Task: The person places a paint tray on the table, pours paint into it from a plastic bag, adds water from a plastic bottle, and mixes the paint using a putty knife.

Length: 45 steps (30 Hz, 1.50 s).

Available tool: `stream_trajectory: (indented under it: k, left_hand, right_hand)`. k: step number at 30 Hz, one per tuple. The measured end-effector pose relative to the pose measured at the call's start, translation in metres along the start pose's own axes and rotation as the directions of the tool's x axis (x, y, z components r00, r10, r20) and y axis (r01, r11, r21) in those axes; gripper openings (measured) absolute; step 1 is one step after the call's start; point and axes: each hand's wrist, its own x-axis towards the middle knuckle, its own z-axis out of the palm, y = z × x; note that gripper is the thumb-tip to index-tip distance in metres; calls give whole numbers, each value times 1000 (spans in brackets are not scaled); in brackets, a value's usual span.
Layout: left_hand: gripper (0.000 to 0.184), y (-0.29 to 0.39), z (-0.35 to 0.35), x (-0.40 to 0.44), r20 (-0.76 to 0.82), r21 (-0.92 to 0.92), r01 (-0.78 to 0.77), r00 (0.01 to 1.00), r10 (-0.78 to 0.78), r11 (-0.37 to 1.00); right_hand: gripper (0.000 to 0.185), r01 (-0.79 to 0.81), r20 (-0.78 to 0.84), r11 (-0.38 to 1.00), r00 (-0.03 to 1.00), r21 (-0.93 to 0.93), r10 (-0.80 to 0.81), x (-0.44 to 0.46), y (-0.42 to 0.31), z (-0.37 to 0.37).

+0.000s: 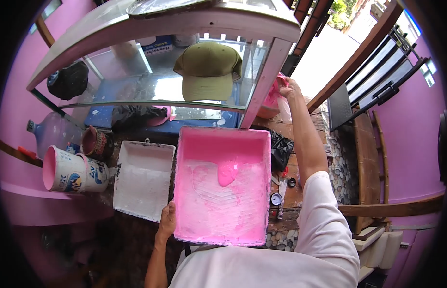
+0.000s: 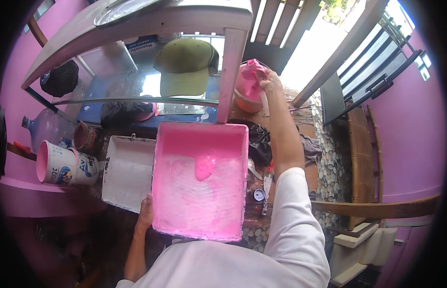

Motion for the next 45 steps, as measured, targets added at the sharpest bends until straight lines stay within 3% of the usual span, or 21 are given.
stream_trajectory:
  k: [2,3,4,6,9,10,13,16,18,19,20,22,28,32,33,34,35,38,39,40,45]
  left_hand:
    - [67,-3,1,1,-39,49,-65,997,67,997]
    - [66,2,1,0,-29,64,-47,998,49,997]
    - [66,1,0,1,-38,63,-20,999,23,998]
    - [68,-4,-2,1,17,86,-65,998,64,994]
    - [61,-2,-1,1,5,-54,-127,992,128,990]
    - [60,-20,-2,-1,-19,36,-110,994,110,993]
    - [59,-25,-5,-1,30,96,17,999,-20,995]
    - [59,-27,1,-2,-64,87,-100,992,105,991]
    - [58,-5,-1,-2,25,-40,-108,994,109,993]
    - [58,-12,0,2,54,-135,-19,998,26,991]
    - [58,-17,3,-1,69,-132,-19,997,28,991]
    - [55,-12,7,-6,20,-279,-16,1000,22,960]
    - [44,-39,6,-28,-15,-516,-42,999,40,856]
    - [32,-71,7,-47,10,-623,-43,998,62,781]
    - [33,-59,14,-56,1,-705,-70,995,100,706]
    - [33,-62,17,-63,11,-704,-68,994,107,707]
    - [35,-67,19,-71,-195,-249,-320,941,276,914]
    - [48,-76,21,-75,-284,-323,-337,926,249,884]
    - [52,-46,16,-76,-160,-636,-123,987,26,762]
    - [56,-30,16,-75,44,-846,119,987,-154,520]
    - [57,-36,13,-72,53,-816,91,995,-83,570]
  right_hand:
    - [21,-41,-302,988,953,-148,-6,-10,29,-33]
    - [20,-39,-337,952,939,-305,-69,-17,42,-45]
    - [20,-64,-352,948,935,-312,-53,-27,44,-59]
    - [22,105,61,769,994,-630,-87,-61,40,-82]
    - [33,263,195,518,964,-814,-183,-196,49,-80]
    - [36,290,233,469,956,-834,-177,-225,49,-94]
    - [49,275,232,344,959,-898,-162,-309,64,-148]
    - [57,170,160,344,985,-924,-58,-369,84,-193]
    - [58,217,242,296,969,-930,49,-391,100,-215]
    - [55,268,294,261,953,-927,69,-398,110,-223]
    - [48,202,228,211,968,-956,106,-406,111,-224]
    - [40,50,136,481,980,-875,146,-421,119,-215]
    - [33,121,178,453,980,-883,85,-409,125,-242]
    - [43,25,13,428,999,-903,-31,-428,131,-204]
    - [46,52,81,420,995,-906,50,-421,129,-216]
    - [46,57,81,425,996,-904,40,-418,130,-222]
    - [45,78,93,383,995,-921,21,-417,131,-226]
    - [42,118,129,390,992,-913,2,-425,132,-217]
    - [42,163,178,378,984,-911,4,-425,131,-217]
    - [42,203,219,367,976,-908,1,-428,131,-215]
    - [37,285,276,340,958,-896,-74,-421,129,-230]
